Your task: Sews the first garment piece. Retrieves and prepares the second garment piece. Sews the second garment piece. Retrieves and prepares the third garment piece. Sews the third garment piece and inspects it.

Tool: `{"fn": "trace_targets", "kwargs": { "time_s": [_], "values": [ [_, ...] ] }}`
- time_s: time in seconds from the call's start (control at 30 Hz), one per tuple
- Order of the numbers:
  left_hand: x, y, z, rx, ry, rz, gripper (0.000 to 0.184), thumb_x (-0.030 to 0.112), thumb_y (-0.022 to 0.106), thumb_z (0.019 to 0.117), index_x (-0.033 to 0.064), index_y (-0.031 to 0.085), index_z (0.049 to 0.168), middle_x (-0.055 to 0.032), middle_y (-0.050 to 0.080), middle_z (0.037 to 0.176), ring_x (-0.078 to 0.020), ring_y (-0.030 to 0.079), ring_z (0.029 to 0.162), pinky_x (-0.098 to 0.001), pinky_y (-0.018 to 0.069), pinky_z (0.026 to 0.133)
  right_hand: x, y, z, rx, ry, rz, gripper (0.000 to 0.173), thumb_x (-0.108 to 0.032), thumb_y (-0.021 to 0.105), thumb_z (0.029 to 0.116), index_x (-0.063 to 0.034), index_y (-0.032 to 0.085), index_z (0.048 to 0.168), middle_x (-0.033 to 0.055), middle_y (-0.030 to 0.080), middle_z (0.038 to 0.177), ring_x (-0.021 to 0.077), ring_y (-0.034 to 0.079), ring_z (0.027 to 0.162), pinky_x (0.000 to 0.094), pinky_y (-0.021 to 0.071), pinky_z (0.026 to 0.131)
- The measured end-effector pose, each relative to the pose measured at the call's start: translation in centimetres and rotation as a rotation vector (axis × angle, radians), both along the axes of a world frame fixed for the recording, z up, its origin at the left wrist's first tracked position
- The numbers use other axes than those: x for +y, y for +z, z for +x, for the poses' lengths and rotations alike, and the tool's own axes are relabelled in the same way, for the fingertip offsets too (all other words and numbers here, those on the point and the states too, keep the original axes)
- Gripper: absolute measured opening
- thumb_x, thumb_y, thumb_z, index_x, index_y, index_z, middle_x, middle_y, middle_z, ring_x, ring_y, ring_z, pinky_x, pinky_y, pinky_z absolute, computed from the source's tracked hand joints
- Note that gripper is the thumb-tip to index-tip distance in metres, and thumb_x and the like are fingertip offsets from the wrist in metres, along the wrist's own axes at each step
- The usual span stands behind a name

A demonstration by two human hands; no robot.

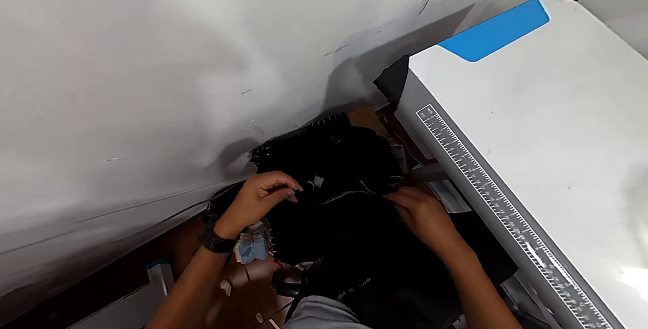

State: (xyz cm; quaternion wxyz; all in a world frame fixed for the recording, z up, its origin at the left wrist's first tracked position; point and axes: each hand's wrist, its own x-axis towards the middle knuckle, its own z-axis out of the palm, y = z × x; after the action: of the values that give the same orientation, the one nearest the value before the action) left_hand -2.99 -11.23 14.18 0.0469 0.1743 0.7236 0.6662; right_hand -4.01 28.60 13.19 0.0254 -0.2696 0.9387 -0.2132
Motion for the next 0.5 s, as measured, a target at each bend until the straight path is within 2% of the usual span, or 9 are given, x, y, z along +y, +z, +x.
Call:
{"fn": "trace_targets", "kwargs": {
  "time_s": [0.07, 0.13, 0.17, 0.23, 0.3, 0.33, 0.4, 0.43, 0.5],
  "values": [
    [-0.5, 0.0, 1.3, 0.004, -0.102, -0.149, 0.016, 0.007, 0.07, 0.0948, 0.0066, 0.073, 0.11, -0.0008, 0.077, 0.102, -0.0112, 0.075, 0.087, -0.0294, 0.0648, 0.081, 0.5, 0.0, 3.1, -0.144, 0.024, 0.204, 0.023, -0.008, 0.065, 0.0956, -0.018, 0.079, 0.111, 0.0091, 0.074, 0.097, 0.0311, 0.073, 0.092, 0.0536, 0.0611, 0.076],
    [0.7, -2.3, 3.2, 0.108, -0.173, -0.336, 0.01, 0.013, 0.069, 0.0963, 0.0091, 0.077, 0.101, 0.0028, 0.076, 0.106, -0.0054, 0.071, 0.098, -0.0257, 0.0608, 0.09, -0.4, 0.1, 4.5, -0.363, 0.016, 0.351, 0.029, -0.012, 0.064, 0.0992, -0.0199, 0.075, 0.124, 0.0153, 0.075, 0.102, 0.0385, 0.073, 0.093, 0.0613, 0.0586, 0.076],
    [1.5, -3.8, 4.4, 0.152, -0.19, -0.39, 0.012, 0.013, 0.066, 0.0982, 0.0093, 0.078, 0.099, 0.0014, 0.075, 0.11, -0.0057, 0.07, 0.102, -0.0261, 0.0595, 0.093, -1.0, 0.1, 4.6, -0.366, 0.003, 0.32, 0.026, -0.016, 0.063, 0.1001, -0.0192, 0.075, 0.122, 0.0137, 0.076, 0.102, 0.0361, 0.074, 0.092, 0.0593, 0.0593, 0.076],
    [2.8, -6.1, 6.5, 0.229, -0.173, -0.467, 0.018, 0.015, 0.06, 0.1027, 0.0108, 0.077, 0.1, -0.0007, 0.072, 0.114, -0.0073, 0.07, 0.103, -0.0271, 0.0598, 0.09, -3.1, -0.7, 4.0, -0.291, -0.002, 0.104, 0.017, -0.019, 0.063, 0.1006, -0.0167, 0.078, 0.109, 0.0045, 0.073, 0.1, 0.0219, 0.072, 0.092, 0.0456, 0.0617, 0.081],
    [3.4, -6.9, 7.8, 0.253, -0.143, -0.501, 0.02, 0.014, 0.057, 0.1042, 0.0118, 0.076, 0.103, -0.0009, 0.071, 0.113, -0.0079, 0.069, 0.101, -0.0271, 0.0599, 0.088, -6.4, -2.3, 3.6, -0.354, 0.003, -0.135, 0.018, -0.015, 0.062, 0.1017, -0.015, 0.077, 0.109, 0.0009, 0.073, 0.105, 0.014, 0.071, 0.095, 0.0378, 0.061, 0.087],
    [3.6, -7.0, 8.1, 0.258, -0.13, -0.514, 0.02, 0.014, 0.056, 0.1043, 0.0122, 0.076, 0.104, -0.001, 0.071, 0.112, -0.008, 0.069, 0.1, -0.0269, 0.0598, 0.088, -8.1, -3.3, 3.5, -0.398, 0.004, -0.175, 0.02, -0.012, 0.06, 0.1022, -0.0136, 0.077, 0.114, 0.0026, 0.073, 0.11, 0.0151, 0.071, 0.1, 0.038, 0.06, 0.092],
    [3.8, -7.1, 8.1, 0.288, -0.126, -0.547, 0.02, 0.013, 0.056, 0.1043, 0.0128, 0.076, 0.105, -0.0008, 0.072, 0.111, -0.0083, 0.07, 0.1, -0.0268, 0.0601, 0.087, -11.2, -5.8, 3.5, -0.369, 0.0, -0.082, 0.026, -0.01, 0.059, 0.1025, -0.0115, 0.074, 0.124, 0.0082, 0.071, 0.12, 0.0224, 0.069, 0.11, 0.0428, 0.0577, 0.097],
    [3.7, -7.1, 8.0, 0.306, -0.14, -0.566, 0.02, 0.013, 0.055, 0.1046, 0.0128, 0.076, 0.105, -0.0009, 0.072, 0.111, -0.0092, 0.07, 0.101, -0.0276, 0.0603, 0.087, -12.5, -6.9, 3.5, -0.274, -0.009, -0.01, 0.024, -0.012, 0.061, 0.1011, -0.012, 0.075, 0.12, 0.0092, 0.071, 0.118, 0.0257, 0.068, 0.11, 0.0448, 0.0575, 0.094],
    [3.4, -7.0, 7.9, 0.339, -0.18, -0.608, 0.021, 0.011, 0.054, 0.1048, 0.0127, 0.075, 0.105, -0.0012, 0.073, 0.113, -0.0108, 0.071, 0.102, -0.0293, 0.0608, 0.087, -14.5, -8.0, 3.2, -0.147, -0.032, 0.084, 0.018, -0.025, 0.067, 0.0997, -0.0148, 0.078, 0.109, 0.008, 0.069, 0.113, 0.0283, 0.064, 0.108, 0.0464, 0.0542, 0.087]
  ]
}}
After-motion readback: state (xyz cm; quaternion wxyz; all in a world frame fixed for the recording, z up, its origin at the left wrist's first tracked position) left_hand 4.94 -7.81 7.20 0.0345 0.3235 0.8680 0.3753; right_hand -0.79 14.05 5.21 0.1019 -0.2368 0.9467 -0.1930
